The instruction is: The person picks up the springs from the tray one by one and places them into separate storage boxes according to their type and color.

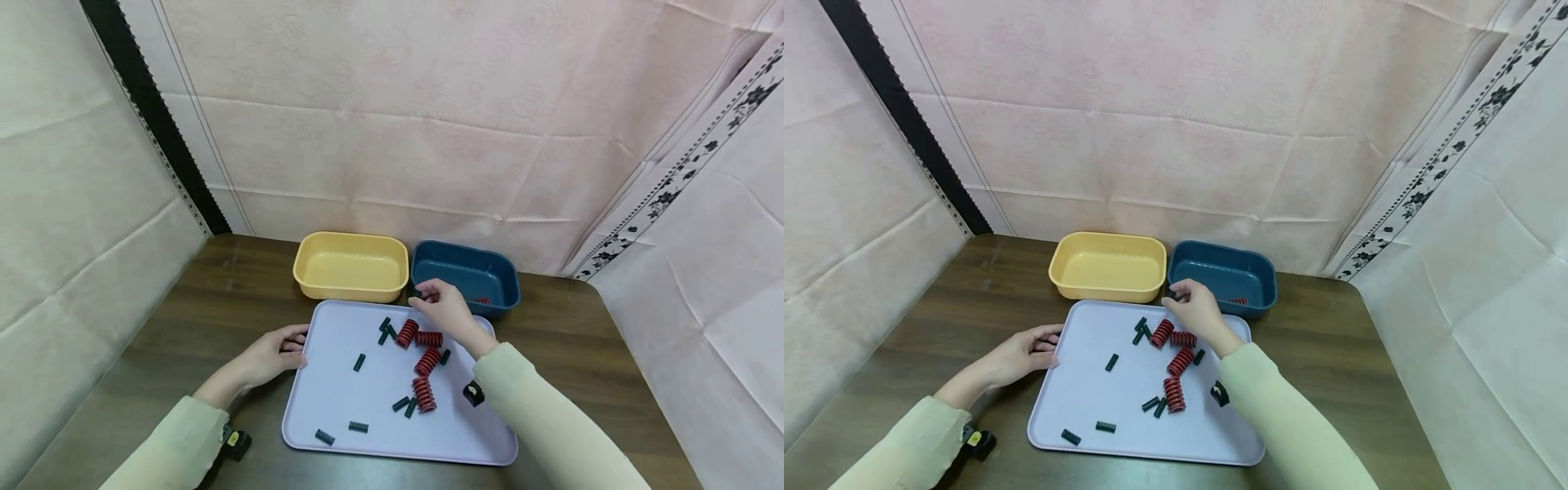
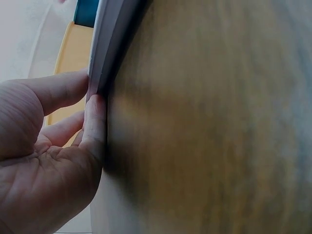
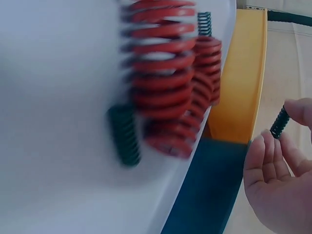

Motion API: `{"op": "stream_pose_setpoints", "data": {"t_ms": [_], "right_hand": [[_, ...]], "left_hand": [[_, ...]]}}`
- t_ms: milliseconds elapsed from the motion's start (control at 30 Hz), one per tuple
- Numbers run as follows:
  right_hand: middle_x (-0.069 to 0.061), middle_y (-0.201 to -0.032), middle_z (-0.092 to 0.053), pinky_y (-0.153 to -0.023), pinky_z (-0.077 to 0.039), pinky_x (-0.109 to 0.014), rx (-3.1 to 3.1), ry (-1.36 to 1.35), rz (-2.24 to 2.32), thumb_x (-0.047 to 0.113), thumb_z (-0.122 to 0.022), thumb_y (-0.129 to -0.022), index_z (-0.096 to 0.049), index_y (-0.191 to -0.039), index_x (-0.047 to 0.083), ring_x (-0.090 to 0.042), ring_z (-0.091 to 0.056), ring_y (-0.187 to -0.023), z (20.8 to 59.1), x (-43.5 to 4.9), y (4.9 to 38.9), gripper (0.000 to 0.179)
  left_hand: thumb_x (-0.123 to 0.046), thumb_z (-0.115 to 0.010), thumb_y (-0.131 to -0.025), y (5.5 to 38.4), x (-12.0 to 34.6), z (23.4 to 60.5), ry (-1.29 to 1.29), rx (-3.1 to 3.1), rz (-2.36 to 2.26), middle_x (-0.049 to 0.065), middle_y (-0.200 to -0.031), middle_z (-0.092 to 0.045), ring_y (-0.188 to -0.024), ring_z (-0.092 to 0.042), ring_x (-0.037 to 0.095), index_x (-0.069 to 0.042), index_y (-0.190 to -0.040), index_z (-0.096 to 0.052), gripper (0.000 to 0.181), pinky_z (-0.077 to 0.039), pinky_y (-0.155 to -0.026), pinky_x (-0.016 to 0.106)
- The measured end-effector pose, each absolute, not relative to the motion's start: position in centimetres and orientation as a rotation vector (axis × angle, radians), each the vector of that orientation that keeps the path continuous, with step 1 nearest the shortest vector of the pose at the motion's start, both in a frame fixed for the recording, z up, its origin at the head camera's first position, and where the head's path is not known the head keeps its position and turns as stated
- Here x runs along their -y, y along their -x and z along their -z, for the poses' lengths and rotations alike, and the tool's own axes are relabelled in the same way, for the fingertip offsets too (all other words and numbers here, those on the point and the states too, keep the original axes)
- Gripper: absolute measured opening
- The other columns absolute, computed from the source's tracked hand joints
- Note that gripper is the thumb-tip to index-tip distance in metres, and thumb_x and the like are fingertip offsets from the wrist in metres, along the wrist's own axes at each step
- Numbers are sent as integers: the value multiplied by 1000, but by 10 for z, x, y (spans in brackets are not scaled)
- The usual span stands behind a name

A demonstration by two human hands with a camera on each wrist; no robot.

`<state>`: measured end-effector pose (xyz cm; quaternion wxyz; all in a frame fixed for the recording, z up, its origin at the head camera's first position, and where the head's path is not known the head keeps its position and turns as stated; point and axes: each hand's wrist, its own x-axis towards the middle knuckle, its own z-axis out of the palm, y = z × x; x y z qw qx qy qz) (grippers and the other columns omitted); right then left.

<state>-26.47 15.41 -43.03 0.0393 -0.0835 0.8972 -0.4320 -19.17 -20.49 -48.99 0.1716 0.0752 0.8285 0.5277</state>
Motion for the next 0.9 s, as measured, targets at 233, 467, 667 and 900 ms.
{"op": "stream_pose_setpoints", "data": {"t_ms": [233, 467, 667, 900], "right_hand": [[-3, -106, -60, -79, -50, -33, -2750, 165, 1422, 32, -68, -91, -62, -122, 8, -20, -54, -93, 429, -124, 276, 40], [-5, -109, -57, -77, -51, -31, -2769, 130, 1477, 31, -67, -92, -60, -125, 4, -19, -55, -93, 431, -105, 283, 43], [-6, -113, -55, -76, -52, -32, -2794, 115, 1469, 29, -68, -92, -60, -124, 3, -20, -55, -93, 432, -98, 287, 42], [-8, -118, -56, -79, -53, -32, -2769, 124, 1453, 29, -67, -92, -57, -127, 5, -21, -54, -96, 432, -94, 291, 44]], "left_hand": [[-7, -69, -89, 191, 205, 490, -190, -2342, -1517, 12, -123, -53, -109, -53, 26, -6, -144, -43, 60, -48, -87, 35], [-8, -69, -89, 192, 203, 490, -165, -2344, -1513, 11, -124, -53, -109, -53, 24, -8, -144, -43, 61, -49, -86, 35], [-7, -69, -89, 193, 202, 490, -160, -2345, -1517, 10, -123, -53, -108, -53, 24, -8, -143, -44, 60, -49, -86, 35], [-7, -69, -89, 194, 204, 493, -148, -2354, -1507, 9, -123, -53, -108, -53, 23, -8, -144, -44, 60, -49, -85, 35]]}}
